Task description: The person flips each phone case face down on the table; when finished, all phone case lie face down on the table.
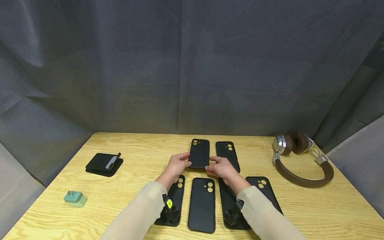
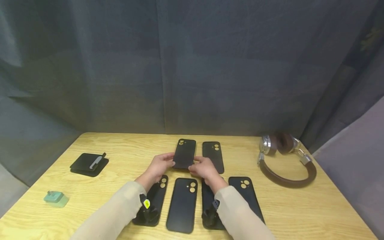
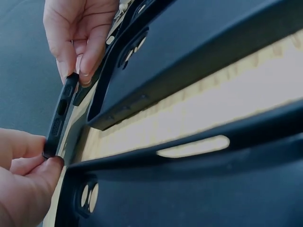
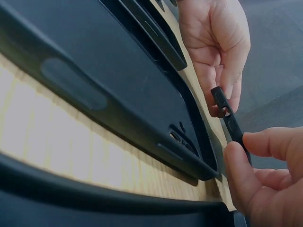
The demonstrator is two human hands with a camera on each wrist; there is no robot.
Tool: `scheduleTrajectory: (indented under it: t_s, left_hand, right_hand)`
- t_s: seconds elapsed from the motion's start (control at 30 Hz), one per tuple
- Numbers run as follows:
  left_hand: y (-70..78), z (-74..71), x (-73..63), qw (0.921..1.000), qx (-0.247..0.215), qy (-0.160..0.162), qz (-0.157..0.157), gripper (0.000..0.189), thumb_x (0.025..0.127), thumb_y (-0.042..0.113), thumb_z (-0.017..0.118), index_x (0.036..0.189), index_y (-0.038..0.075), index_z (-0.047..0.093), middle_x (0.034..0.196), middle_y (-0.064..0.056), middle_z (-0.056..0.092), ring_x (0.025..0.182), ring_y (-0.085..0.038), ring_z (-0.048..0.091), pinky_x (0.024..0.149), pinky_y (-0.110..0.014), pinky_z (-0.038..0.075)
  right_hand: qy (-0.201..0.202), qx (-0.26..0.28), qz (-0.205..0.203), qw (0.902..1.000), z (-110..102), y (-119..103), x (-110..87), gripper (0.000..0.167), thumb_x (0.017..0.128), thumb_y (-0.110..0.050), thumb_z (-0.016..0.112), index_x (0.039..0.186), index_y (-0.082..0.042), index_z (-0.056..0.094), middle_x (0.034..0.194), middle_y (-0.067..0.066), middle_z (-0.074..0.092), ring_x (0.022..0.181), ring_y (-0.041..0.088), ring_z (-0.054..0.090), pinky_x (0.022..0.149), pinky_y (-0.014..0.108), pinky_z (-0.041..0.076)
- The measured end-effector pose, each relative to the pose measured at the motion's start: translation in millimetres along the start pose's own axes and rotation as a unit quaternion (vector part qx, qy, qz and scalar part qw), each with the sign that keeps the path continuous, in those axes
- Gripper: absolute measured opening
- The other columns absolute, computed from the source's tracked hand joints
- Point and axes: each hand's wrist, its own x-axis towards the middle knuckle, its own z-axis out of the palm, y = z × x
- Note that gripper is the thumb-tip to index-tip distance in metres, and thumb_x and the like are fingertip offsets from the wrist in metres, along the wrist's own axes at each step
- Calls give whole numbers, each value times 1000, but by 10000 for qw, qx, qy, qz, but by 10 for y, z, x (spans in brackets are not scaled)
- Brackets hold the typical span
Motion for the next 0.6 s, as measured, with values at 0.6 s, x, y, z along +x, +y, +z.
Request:
scheduleTrajectory:
  t_s: [0.6]
  left_hand:
    - [2,-10,-32,9978,641,9,-195,43,88,-3,53,131,-3,49,134,-23,47,126,-35,42,100,-44,39]
  right_hand:
    - [35,-137,547,9984,56,17,71,56,87,2,55,139,6,34,99,20,62,59,8,62,60,23,54]
